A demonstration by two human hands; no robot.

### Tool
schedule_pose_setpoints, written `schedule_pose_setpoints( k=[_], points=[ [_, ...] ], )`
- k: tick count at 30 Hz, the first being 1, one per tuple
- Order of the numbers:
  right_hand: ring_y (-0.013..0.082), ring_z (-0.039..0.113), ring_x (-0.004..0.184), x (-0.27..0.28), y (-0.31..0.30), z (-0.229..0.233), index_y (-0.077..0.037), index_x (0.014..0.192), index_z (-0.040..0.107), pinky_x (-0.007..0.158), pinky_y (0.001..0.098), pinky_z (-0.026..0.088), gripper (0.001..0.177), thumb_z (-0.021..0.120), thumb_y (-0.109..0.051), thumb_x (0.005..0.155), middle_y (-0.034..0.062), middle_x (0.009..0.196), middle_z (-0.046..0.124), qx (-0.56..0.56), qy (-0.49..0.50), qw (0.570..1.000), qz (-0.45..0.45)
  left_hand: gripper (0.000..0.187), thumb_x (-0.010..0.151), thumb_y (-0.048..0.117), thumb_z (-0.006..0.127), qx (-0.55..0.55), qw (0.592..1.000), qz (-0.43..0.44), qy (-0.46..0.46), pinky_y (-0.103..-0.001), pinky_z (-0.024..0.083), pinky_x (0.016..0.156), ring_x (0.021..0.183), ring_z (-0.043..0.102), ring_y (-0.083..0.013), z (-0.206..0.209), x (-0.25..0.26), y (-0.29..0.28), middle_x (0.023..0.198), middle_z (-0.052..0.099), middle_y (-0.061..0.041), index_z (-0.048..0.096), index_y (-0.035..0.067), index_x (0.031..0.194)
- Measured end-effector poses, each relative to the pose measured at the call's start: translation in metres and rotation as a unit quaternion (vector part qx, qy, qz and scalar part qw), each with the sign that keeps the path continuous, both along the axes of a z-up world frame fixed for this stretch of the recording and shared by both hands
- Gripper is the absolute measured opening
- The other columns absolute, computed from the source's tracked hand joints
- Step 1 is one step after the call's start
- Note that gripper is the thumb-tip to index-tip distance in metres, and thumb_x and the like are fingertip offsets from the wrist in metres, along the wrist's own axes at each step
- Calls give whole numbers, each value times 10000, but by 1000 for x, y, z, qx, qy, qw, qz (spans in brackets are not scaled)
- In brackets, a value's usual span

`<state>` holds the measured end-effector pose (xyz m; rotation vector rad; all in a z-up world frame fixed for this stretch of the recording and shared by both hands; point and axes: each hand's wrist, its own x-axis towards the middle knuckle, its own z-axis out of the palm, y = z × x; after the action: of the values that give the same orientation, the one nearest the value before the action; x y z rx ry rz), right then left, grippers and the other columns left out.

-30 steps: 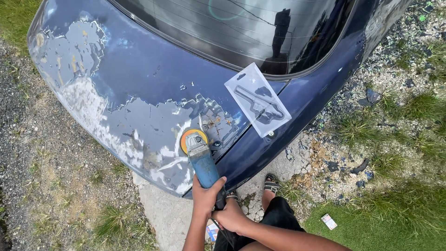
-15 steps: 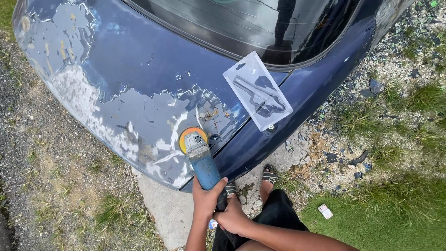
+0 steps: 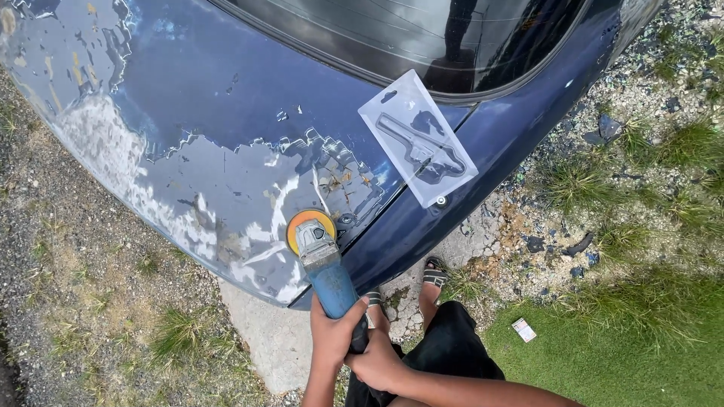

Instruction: The person uses an angle grinder with a sanding disc to sand the hood of a blue car. The person moves the tool across the surface to remove paint and rust, working on the front section of the vehicle.

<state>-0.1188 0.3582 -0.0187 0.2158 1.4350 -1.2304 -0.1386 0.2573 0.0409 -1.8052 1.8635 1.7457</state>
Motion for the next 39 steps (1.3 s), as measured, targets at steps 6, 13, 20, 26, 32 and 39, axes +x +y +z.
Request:
schedule_pose_setpoints(
  k=[6, 13, 20, 26, 32, 39],
  points=[
    [206, 527, 395, -17, -18, 12, -34, 624, 574, 417, 334, 455, 193, 688, -103, 763, 100, 472, 438, 26, 44, 999, 15, 634, 641, 183, 910, 14, 999, 30, 10, -366, 542, 677, 787, 624, -216, 14, -17, -13, 942, 668, -116, 598, 82, 1184],
    [143, 585, 452, -47, -26, 59, -100, 540, 611, 530, 285, 564, 260, 703, -144, 779, 21, 458, 560, 45, 40, 996, 58, 676, 641, 171, 893, 18, 999, 14, 26, -399, 594, 700, 818, 675, -259, 22, -28, -27, 993, 695, -141, 590, 83, 1239],
    [113, 573, 465, -51, -31, 73, -159, 577, 629, 524, 277, 444, 185, 686, -224, 741, -19, 453, 572, 78, 63, 991, 89, 657, 637, 189, 894, 14, 1000, -1, 27, -388, 567, 658, 777, 644, -239, 22, -29, -34, 954, 677, -124, 596, 90, 1214],
    [111, 601, 502, -59, -36, 86, -196, 517, 593, 612, 298, 460, 268, 680, -316, 740, -49, 448, 577, 111, 77, 983, 126, 677, 639, 203, 895, 26, 999, -4, 17, -380, 536, 683, 815, 625, -229, 29, -36, -39, 989, 669, -113, 591, 94, 1234],
    [158, 610, 544, -62, -41, 92, -172, 546, 600, 631, 338, 460, 231, 653, -263, 752, -29, 485, 596, 82, 58, 989, 112, 679, 635, 234, 888, 28, 999, -24, 25, -390, 551, 695, 823, 648, -239, 31, -38, -47, 997, 692, -117, 602, 95, 1235],
    [182, 511, 463, -48, -49, 69, -101, 641, 596, 523, 345, 385, 151, 658, -107, 778, 52, 496, 545, 14, 19, 1000, 19, 713, 637, 249, 873, 35, 998, -49, 26, -379, 561, 719, 847, 665, -237, 38, -38, -52, 1013, 707, -113, 606, 109, 1283]
  ],
)
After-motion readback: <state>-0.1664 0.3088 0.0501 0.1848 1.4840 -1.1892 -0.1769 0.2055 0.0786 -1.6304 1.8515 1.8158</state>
